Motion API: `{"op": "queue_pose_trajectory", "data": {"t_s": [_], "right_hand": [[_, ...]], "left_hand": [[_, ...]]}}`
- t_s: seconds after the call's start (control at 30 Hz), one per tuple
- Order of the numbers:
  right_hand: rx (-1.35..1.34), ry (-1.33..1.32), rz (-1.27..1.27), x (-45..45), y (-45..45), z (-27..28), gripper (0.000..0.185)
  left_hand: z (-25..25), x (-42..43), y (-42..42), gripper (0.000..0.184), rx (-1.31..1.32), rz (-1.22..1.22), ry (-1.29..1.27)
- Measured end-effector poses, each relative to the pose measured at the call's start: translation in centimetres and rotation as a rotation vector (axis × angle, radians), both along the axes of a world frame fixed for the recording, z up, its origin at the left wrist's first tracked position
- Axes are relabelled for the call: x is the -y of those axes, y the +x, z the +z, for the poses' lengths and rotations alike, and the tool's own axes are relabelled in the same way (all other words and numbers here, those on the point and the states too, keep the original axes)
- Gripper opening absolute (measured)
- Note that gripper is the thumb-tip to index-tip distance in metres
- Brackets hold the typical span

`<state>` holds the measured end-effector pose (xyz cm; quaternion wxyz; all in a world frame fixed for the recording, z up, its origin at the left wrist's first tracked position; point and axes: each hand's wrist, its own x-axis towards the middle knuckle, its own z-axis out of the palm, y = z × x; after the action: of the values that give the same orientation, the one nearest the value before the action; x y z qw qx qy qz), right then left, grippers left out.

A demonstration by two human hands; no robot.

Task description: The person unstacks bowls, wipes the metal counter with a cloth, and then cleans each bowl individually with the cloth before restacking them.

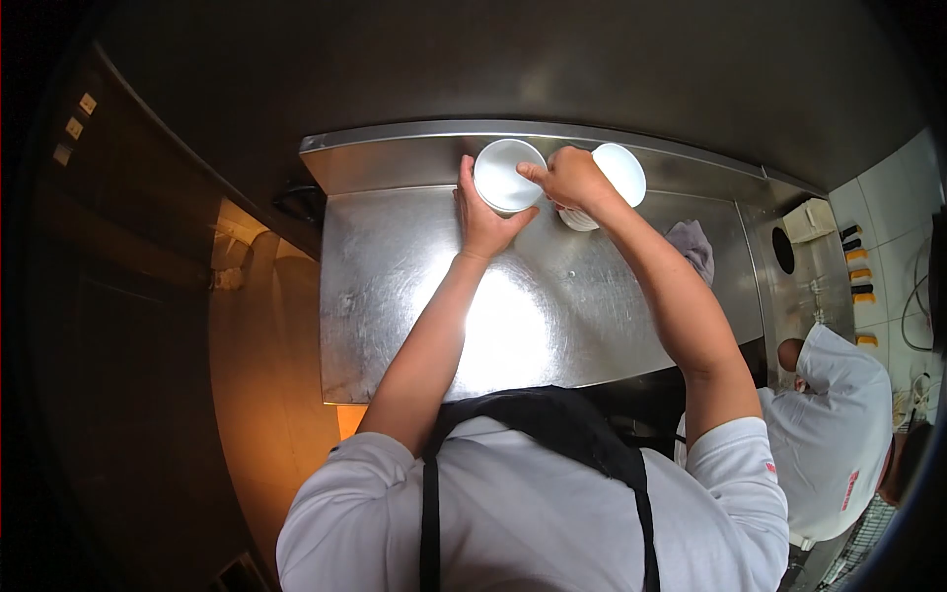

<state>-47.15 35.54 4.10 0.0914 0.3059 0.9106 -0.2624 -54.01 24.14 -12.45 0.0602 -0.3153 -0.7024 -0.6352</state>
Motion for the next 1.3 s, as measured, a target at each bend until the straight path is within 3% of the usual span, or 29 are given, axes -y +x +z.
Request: {"op": "queue_pose_trajectory", "data": {"t_s": [0.2, 0.3, 0.33, 0.43, 0.6, 0.8, 0.9, 0.93, 1.07, 1.3], "right_hand": [[-0.611, 0.398, 0.161, -0.8, 0.0, -4.1, 0.053], [-0.536, 0.443, 0.195, -0.1, -2.0, -4.2, 0.044], [-0.528, 0.499, 0.189, -0.4, -2.9, -4.9, 0.029], [-0.687, 0.583, 0.258, -0.9, -3.6, -6.6, 0.019], [-0.793, 0.578, 0.310, -1.4, -2.6, -7.7, 0.012], [-0.862, 0.461, 0.431, -3.1, -3.2, -7.1, 0.013], [-0.775, 0.401, 0.413, -3.5, -4.0, -6.3, 0.017], [-0.735, 0.385, 0.415, -3.5, -4.5, -6.0, 0.019], [-0.496, 0.224, 0.285, -4.2, -5.8, -4.9, 0.028], [-0.319, 0.256, 0.181, -2.8, -5.4, -4.7, 0.036]], "left_hand": [[0.8, 0.7, 0.6, 0.128, -0.055, 0.032, -0.041], [1.1, 0.1, 1.1, 0.119, 0.049, 0.026, 0.000], [1.0, -0.1, 1.0, 0.118, 0.065, 0.024, 0.017], [1.2, -0.3, 0.6, 0.113, 0.090, 0.009, 0.048], [1.6, 0.3, 0.2, 0.105, 0.039, 0.015, -0.015], [0.3, -0.6, -1.9, 0.078, -0.171, 0.078, 0.033], [0.3, -0.5, -2.3, 0.079, 0.089, -0.105, 0.073], [-0.2, -0.6, -2.8, 0.094, 0.148, -0.192, 0.106], [0.1, -0.3, -3.0, 0.126, -0.045, -0.230, 0.075], [0.2, 0.1, -1.9, 0.129, -0.097, -0.090, 0.035]]}}
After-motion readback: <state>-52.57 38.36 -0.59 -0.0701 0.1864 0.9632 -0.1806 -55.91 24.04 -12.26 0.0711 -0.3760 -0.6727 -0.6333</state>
